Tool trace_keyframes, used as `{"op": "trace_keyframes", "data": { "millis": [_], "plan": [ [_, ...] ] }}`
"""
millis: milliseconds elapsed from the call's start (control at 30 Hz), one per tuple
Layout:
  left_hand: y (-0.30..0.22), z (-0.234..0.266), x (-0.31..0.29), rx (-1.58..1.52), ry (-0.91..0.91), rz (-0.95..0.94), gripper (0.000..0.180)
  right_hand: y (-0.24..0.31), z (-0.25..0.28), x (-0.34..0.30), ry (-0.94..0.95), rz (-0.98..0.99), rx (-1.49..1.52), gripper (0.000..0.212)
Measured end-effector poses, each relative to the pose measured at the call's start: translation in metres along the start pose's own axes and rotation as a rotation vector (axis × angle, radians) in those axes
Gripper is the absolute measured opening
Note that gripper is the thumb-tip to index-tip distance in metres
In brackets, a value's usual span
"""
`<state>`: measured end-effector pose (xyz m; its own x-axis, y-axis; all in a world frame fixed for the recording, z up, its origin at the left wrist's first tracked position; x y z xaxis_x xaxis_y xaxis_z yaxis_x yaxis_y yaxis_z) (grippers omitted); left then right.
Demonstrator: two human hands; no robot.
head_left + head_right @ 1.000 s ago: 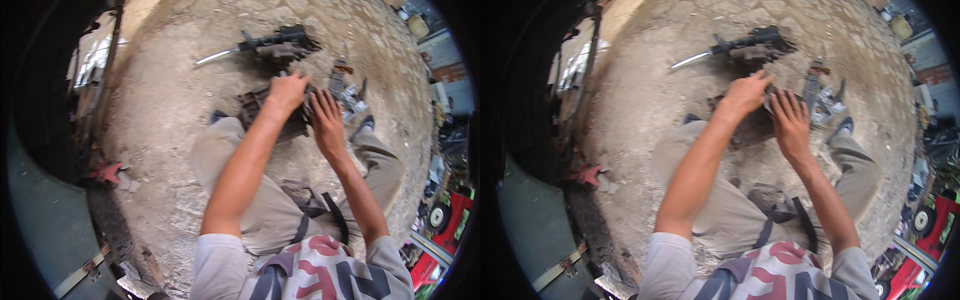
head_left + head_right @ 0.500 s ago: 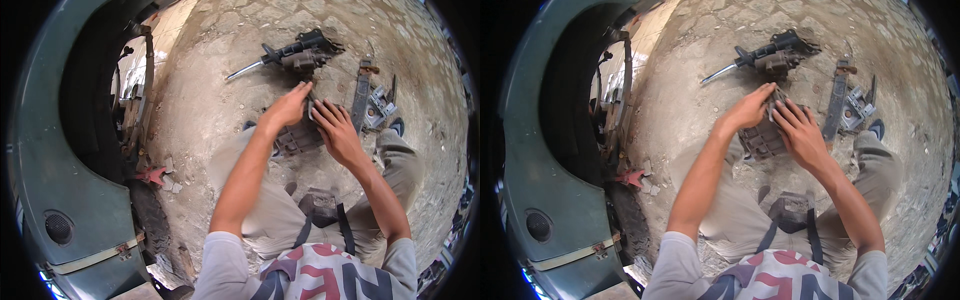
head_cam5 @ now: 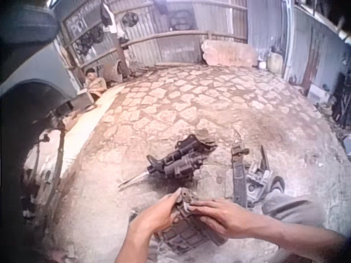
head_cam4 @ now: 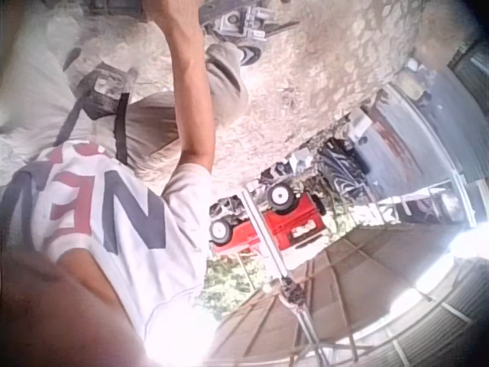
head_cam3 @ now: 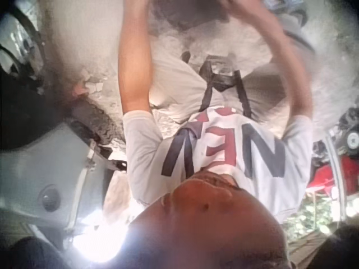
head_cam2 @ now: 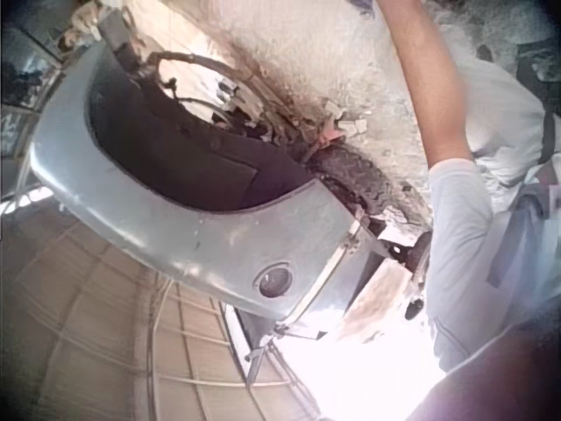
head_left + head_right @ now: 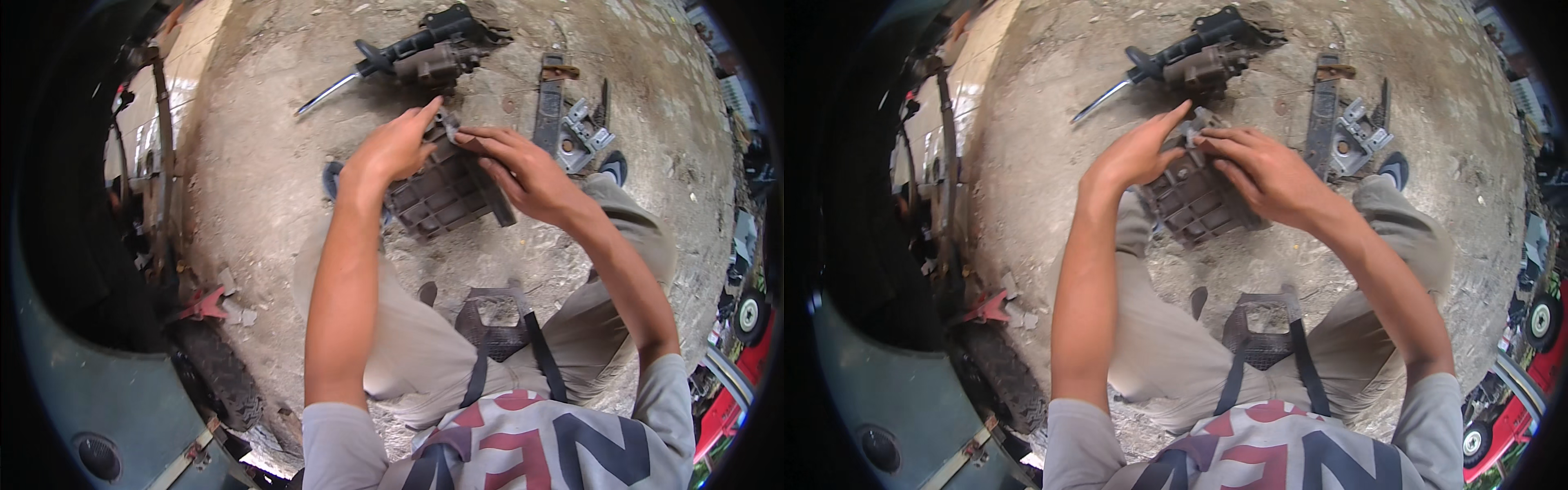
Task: The person sits on the ground and scrubs a metal engine block with a wire brush, then wipes it with a cloth. The person also handles a gasket and other small engine components, cleaning them by hand.
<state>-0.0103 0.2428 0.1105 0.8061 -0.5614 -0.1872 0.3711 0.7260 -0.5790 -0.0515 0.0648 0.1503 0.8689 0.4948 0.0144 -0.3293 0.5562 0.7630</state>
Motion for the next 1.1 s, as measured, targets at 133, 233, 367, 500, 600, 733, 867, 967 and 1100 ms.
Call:
{"op": "trace_keyframes", "data": {
  "millis": [133, 233, 367, 500, 600, 733, 867, 967, 1100],
  "plan": [
    [0.007, -0.009, 0.009, 0.005, 0.051, 0.089, 0.063, -0.017, -0.004, 0.009, 0.027, -0.031, 0.036, 0.037],
    [0.008, -0.011, 0.016, 0.093, 0.033, 0.076, 0.067, -0.026, -0.006, 0.021, 0.048, -0.089, 0.03, 0.037],
    [-0.003, -0.018, 0.025, 0.088, 0.076, 0.184, 0.072, -0.033, -0.009, 0.016, -0.043, -0.075, 0.076, 0.033],
    [0.0, -0.013, 0.025, 0.036, 0.101, 0.205, 0.074, -0.034, -0.012, 0.018, -0.076, -0.064, 0.141, 0.034],
    [0.0, -0.013, 0.024, 0.017, 0.084, 0.205, 0.071, -0.043, -0.016, 0.022, -0.104, -0.107, 0.168, 0.034],
    [0.006, -0.014, 0.025, 0.037, 0.06, 0.155, 0.07, -0.04, -0.022, 0.022, -0.097, -0.186, 0.294, 0.037],
    [0.004, -0.013, 0.026, 0.07, 0.084, 0.202, 0.067, -0.059, -0.031, 0.022, -0.141, -0.188, 0.271, 0.037],
    [0.002, -0.008, 0.028, 0.057, 0.008, 0.24, 0.062, -0.057, -0.036, 0.016, -0.148, -0.267, 0.297, 0.037],
    [-0.009, 0.018, 0.034, -0.064, -0.349, 0.223, 0.053, -0.049, -0.034, 0.01, -0.205, -0.22, 0.338, 0.037]
  ]
}}
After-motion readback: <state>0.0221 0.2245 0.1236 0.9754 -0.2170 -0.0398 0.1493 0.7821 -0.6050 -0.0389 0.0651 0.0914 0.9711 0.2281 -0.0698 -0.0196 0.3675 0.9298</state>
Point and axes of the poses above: each hand's wrist, its own x-axis towards the middle knuckle, its own z-axis out of the back of the hand, y = z × x, the point moved 7 cm from there along x, towards the middle knuckle, and after that the axes turned 13 degrees about -z, right-handed, at the moved point
